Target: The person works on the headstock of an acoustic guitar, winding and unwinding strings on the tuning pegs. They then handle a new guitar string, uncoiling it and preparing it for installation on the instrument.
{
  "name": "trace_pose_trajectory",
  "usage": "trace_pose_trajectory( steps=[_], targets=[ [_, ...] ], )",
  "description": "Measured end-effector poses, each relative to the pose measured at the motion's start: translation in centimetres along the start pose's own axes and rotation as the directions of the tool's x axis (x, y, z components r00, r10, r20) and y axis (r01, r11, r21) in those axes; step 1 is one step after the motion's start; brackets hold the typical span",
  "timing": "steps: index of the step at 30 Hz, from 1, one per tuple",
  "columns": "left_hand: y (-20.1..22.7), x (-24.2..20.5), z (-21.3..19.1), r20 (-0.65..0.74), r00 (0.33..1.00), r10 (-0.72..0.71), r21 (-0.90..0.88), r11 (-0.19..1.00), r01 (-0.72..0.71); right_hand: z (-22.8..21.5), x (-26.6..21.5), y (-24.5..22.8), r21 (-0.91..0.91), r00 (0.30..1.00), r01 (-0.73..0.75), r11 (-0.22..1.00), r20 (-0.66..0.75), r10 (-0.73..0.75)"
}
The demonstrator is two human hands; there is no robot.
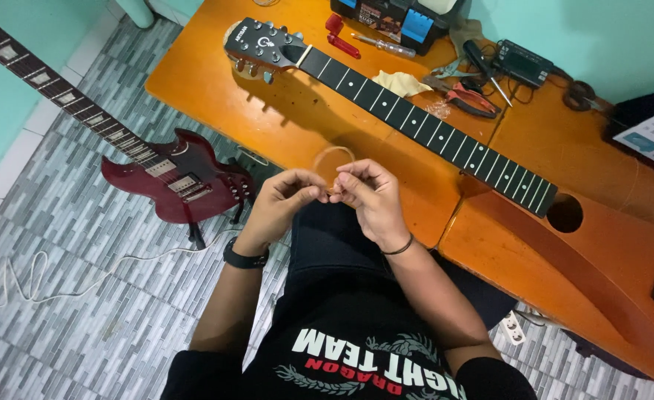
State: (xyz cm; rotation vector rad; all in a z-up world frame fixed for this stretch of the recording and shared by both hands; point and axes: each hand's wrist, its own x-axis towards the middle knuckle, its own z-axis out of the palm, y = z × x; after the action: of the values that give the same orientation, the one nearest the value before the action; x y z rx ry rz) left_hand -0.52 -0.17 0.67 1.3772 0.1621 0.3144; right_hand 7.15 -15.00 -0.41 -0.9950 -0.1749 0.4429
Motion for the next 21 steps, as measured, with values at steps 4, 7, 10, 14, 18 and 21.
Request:
trace_pose_trajectory(
  steps=[4, 7, 10, 14, 18, 21],
  targets=[
    [0.2, 0.1, -0.4, 0.062, 0.998, -0.007, -0.029, 1.0, 0.009, -0.4, 0.6, -0.4, -0.046, 1.0, 0.001, 0.999, 0.009, -0.001],
    [0.5, 0.1, -0.4, 0.032, 0.999, 0.009, 0.002, 1.0, -0.009, -0.5, 0.8, 0.0, -0.088, 0.999, 0.031, 0.996, -0.028, -0.033],
    [-0.1, 0.4, -1.1, -0.038, 0.997, 0.074, 0.163, 0.984, -0.067, -0.3, 1.0, 0.3, -0.107, 0.998, 0.05, 0.993, -0.039, -0.055],
    [0.8, 0.2, -0.7, -0.047, 0.986, 0.157, 0.298, 0.945, -0.136, -0.8, 1.1, 0.9, -0.159, 0.995, 0.084, 0.984, -0.036, -0.091],
    [0.4, 0.0, -0.3, 0.011, 1.0, -0.023, -0.053, 0.998, 0.023, -0.4, 0.8, 0.0, -0.591, 0.88, 0.442, 0.675, 0.139, -0.454],
    [-2.8, 0.2, -1.0, 0.098, 0.981, -0.17, -0.395, 0.898, 0.195, -0.2, 0.5, 0.4, -0.664, 0.687, 0.679, 0.313, 0.424, -0.59]
  ],
)
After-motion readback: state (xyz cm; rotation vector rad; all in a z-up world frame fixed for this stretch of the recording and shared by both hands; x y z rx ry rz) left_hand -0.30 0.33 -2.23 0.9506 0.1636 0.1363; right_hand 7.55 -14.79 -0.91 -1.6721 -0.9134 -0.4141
